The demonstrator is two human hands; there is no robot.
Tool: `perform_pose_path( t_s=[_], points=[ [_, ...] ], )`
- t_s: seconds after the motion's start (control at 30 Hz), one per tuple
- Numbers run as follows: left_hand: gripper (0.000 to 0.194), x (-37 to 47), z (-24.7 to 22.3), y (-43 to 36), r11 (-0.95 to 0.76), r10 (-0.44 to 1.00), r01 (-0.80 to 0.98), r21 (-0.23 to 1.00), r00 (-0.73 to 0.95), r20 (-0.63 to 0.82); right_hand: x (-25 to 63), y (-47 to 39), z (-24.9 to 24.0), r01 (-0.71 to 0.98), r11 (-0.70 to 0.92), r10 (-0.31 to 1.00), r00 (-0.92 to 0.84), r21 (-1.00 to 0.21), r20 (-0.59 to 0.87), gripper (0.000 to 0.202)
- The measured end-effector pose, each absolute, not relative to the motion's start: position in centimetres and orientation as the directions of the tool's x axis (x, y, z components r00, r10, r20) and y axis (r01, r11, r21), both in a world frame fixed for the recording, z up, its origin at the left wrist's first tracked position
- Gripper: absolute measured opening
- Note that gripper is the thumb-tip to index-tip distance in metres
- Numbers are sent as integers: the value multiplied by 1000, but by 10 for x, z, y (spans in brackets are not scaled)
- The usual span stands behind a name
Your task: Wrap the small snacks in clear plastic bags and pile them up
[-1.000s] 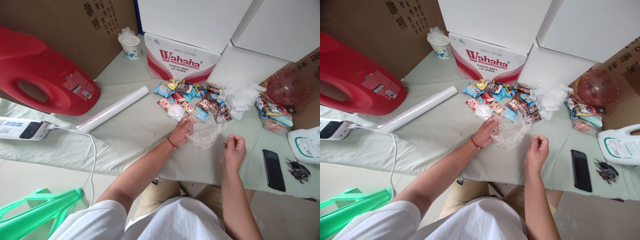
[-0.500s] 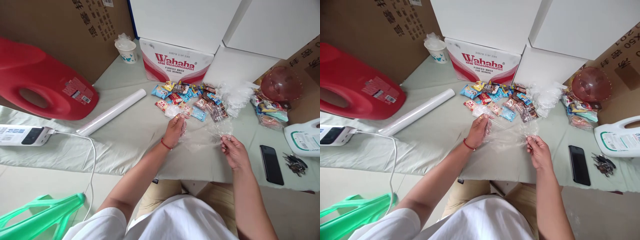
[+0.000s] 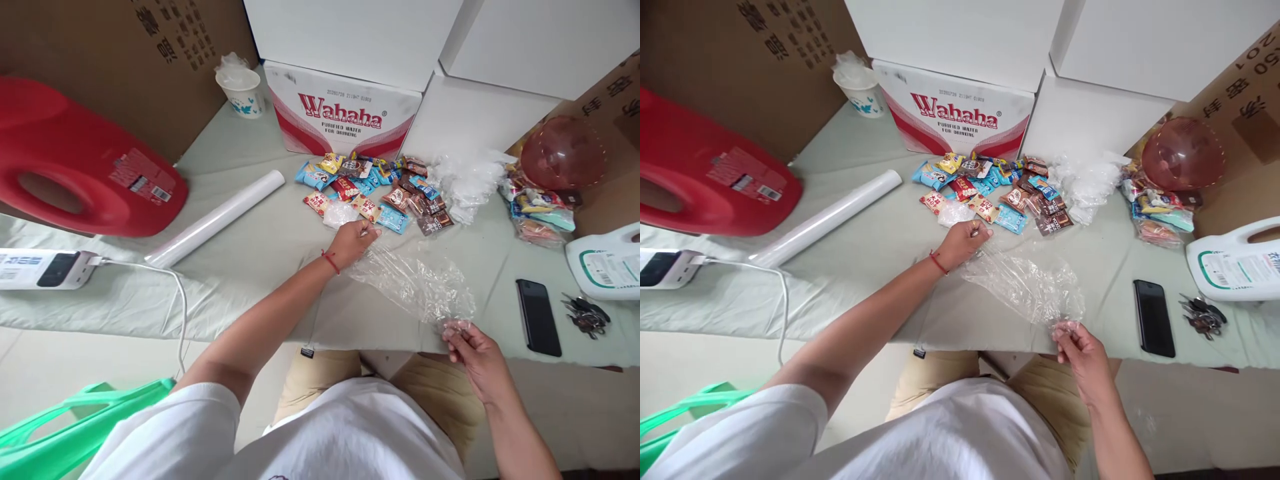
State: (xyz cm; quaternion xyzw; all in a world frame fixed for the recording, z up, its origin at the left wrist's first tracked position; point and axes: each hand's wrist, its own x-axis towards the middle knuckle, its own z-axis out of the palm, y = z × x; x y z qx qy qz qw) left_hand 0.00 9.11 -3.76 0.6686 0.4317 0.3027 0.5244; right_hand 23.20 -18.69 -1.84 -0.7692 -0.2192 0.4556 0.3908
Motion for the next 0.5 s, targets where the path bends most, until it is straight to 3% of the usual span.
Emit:
perform_pose_path(
  t_s=[0.1,0.23,0.3,0.4,0.5],
  points=[
    [26,15,-39,103,-217,874,345,913,484,25,239,-202,-15,307,-614,738,551,-727,-391,59],
    [25,30,-37,109,-353,838,400,846,538,95,244,-195,12,620,-491,706,695,-611,138,46],
    [26,35,-36,109,-404,813,398,824,568,124,242,-176,23,691,-402,725,641,-601,252,41],
    [26,38,-38,108,-449,796,397,800,585,156,239,-135,21,711,-342,833,532,-614,153,47],
    [25,37,-42,108,-450,803,395,801,572,169,237,-100,4,675,-397,878,478,-622,-41,62]
  ],
)
